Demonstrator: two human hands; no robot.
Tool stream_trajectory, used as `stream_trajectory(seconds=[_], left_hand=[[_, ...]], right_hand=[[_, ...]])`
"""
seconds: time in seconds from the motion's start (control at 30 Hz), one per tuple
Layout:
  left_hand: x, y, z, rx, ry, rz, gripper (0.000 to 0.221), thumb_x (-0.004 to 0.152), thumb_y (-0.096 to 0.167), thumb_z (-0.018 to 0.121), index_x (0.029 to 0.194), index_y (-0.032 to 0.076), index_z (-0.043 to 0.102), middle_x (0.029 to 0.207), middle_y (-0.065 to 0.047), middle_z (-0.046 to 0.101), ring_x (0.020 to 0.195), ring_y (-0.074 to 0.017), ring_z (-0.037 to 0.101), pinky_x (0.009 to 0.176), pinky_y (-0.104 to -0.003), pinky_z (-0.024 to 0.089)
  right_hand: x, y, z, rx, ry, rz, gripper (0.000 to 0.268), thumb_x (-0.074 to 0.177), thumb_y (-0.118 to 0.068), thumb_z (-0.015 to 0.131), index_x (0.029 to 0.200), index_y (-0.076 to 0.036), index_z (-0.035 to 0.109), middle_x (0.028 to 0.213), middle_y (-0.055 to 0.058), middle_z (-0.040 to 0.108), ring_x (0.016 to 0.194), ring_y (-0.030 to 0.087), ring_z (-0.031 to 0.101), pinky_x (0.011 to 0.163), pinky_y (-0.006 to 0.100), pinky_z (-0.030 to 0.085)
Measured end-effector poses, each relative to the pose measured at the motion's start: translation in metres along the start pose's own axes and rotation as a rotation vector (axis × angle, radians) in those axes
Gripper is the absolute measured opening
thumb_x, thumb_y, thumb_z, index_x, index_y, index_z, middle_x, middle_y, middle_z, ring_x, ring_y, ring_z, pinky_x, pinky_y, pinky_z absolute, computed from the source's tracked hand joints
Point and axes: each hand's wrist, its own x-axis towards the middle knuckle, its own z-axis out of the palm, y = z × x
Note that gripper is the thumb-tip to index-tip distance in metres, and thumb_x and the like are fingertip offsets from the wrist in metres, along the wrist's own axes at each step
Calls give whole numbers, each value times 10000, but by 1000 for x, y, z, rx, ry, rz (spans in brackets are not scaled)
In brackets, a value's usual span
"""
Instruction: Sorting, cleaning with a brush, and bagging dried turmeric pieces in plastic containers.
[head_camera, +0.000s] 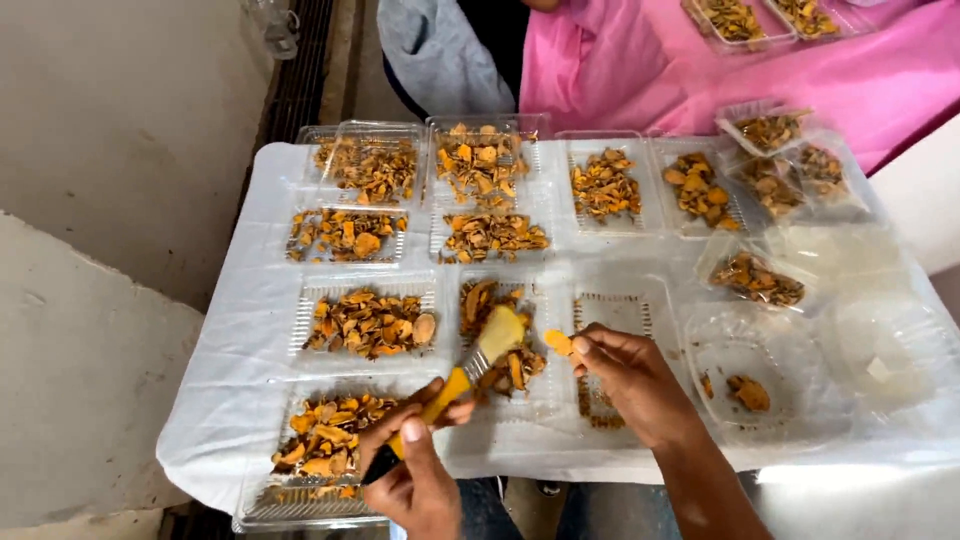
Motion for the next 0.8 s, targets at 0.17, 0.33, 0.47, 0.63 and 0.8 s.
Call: stream_trajectory(seconds=[0.17, 0.33, 0.47, 0.63, 0.8], left_hand=[[-4, 16, 6, -53, -71, -60, 221, 1075, 226, 561, 1127, 22, 628, 1085, -196, 781, 748, -287, 844, 612, -340, 745], [3, 32, -6, 116, 48, -72, 209, 1033, 218, 584, 1082, 18, 613, 1114, -235, 761, 792, -308, 842, 693, -347, 730], [5, 37, -30, 157, -14, -59, 225, 1051, 239, 565, 1135, 33, 599, 1157, -227, 758, 818, -285, 854, 675, -315, 744], [1, 39, -38, 203, 89, -148, 232, 1046, 222, 526, 1097, -2, 554, 1166, -264, 743, 800, -336, 839, 676, -350, 720], [-1, 46, -31, 195, 136, -168, 205, 1020, 217, 579, 1071, 19, 592, 1164, -240, 757, 836, -335, 843, 742, -352, 721]], right_hand=[[-6, -7, 6, -13, -7, -29, 178, 988, -140, 667, 935, -6, 773, 832, 52, 671, 836, 192, 593, 805, 367, 446], [-30, -73, 19, -554, 398, 187, 316, 883, -299, 684, 1045, -73, 834, 892, 130, 879, 890, 212, 822, 868, 357, 608], [-80, -79, -47, -939, 601, -151, 79, 945, -141, 759, 1015, -133, 793, 1069, -6, 784, 1049, 86, 699, 1009, 238, 484], [-76, -102, -59, -1405, 577, 795, 484, 906, -600, 621, 1245, -310, 808, 1083, 11, 882, 1113, 193, 774, 935, 375, 547], [-34, -73, -11, -1461, 236, -210, 273, 901, -364, 678, 1106, -225, 792, 1061, -11, 810, 968, 224, 752, 936, 407, 544]])
